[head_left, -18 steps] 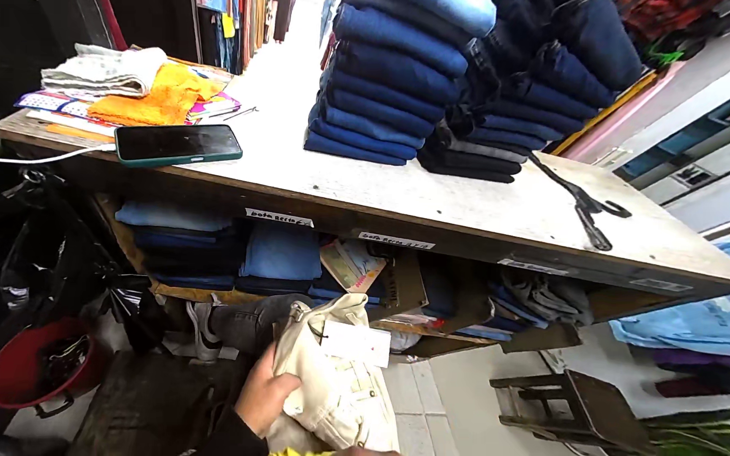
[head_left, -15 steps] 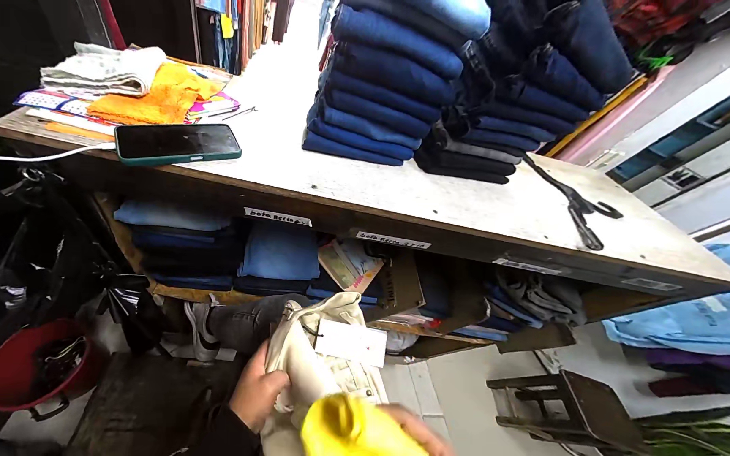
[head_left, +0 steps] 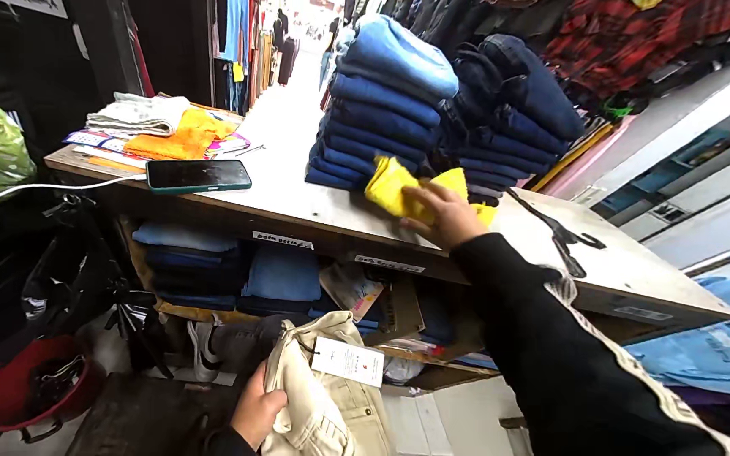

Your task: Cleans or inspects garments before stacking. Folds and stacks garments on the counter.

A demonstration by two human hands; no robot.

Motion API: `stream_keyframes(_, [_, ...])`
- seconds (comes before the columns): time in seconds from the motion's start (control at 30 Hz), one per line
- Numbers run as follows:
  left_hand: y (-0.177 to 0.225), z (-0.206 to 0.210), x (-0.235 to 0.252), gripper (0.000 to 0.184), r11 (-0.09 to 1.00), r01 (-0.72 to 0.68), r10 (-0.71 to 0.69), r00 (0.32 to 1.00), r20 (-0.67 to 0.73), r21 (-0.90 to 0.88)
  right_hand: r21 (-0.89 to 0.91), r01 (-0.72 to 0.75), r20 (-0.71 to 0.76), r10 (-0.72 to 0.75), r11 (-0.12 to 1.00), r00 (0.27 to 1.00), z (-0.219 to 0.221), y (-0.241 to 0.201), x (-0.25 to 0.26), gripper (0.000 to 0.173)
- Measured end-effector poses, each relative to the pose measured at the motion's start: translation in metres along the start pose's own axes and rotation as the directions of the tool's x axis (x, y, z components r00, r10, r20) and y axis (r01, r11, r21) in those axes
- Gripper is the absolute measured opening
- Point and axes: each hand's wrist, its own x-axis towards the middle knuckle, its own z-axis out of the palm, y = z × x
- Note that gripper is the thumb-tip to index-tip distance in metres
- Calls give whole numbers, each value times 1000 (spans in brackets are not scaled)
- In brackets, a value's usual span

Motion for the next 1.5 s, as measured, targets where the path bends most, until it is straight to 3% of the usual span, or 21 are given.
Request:
stream_keyframes(0.03, [0,-1,-1,71,1000,11,-11,1000,7,4,36,-84,106,80,996,991,11,5,3,50])
stream_keyframes(0.07, [0,-2,-1,70,1000,16,-16,1000,14,10,72,-116,117,107,991,987,17,2,-2,48])
stream_keyframes(0.17, [-1,-1,1,71,1000,26,-26,999,23,3,253,-25,-102,52,967,993,18,-51,-62,35])
stream_keyframes(0.2, [-1,-1,1,72,999,33,-34,999,22,3,359,-10,-113,54,933,992,25,-74,-95,31])
stream_keyframes(0.27, [-1,-2,-1,72,999,38,-37,999,19,-4,580,-84,42,73,810,996,56,-115,-166,26])
stream_keyframes(0.4, [-4,0,-18,58,973,-60,56,998,-22,-222,766,-182,200,42,616,979,102,-172,-246,23])
stream_keyframes(0.5, [-1,7,-31,34,917,-53,55,998,-4,-395,787,-278,268,101,551,958,109,-186,-256,29])
stream_keyframes(0.6, [7,12,-40,30,879,-45,67,997,28,-475,807,-285,243,149,517,959,114,-196,-243,30])
stream_keyframes(0.73, [9,7,-41,31,818,-30,114,987,110,-575,919,-301,255,200,254,946,121,-211,-237,18])
stream_keyframes(0.8, [6,4,-39,34,778,-12,87,992,89,-628,916,-318,281,173,244,944,124,-207,-240,11])
stream_keyframes(0.9, [9,0,-33,42,771,-15,17,1000,-3,-637,907,-313,307,64,284,949,117,-197,-242,20])
stream_keyframes(0.97, [11,-1,-34,41,816,-26,17,1000,-21,-578,886,-320,298,116,336,948,116,-197,-240,22])
stream_keyframes(1.07, [11,1,-47,34,954,-18,43,996,78,-300,873,-295,230,205,388,951,121,-204,-236,23])
stream_keyframes(1.17, [16,-5,-48,35,991,-135,131,966,221,4,902,-224,173,167,370,971,122,-205,-232,17])
stream_keyframes(1.27, [37,-17,-51,39,870,-253,177,961,212,423,865,-234,186,148,444,971,122,-196,-231,20])
stream_keyframes(1.33, [49,-27,-55,39,762,-272,232,962,145,587,834,-245,186,165,494,969,119,-194,-234,22])
stream_keyframes(1.37, [54,-31,-56,39,756,-252,234,966,110,604,838,-230,173,157,496,972,116,-192,-237,24])
stream_keyframes(1.43, [63,-38,-58,36,857,-196,186,980,68,477,871,-151,159,21,467,987,106,-187,-248,41])
stream_keyframes(1.5, [64,-33,-59,38,984,-155,147,985,91,88,886,-122,214,-161,448,964,84,-188,-260,83])
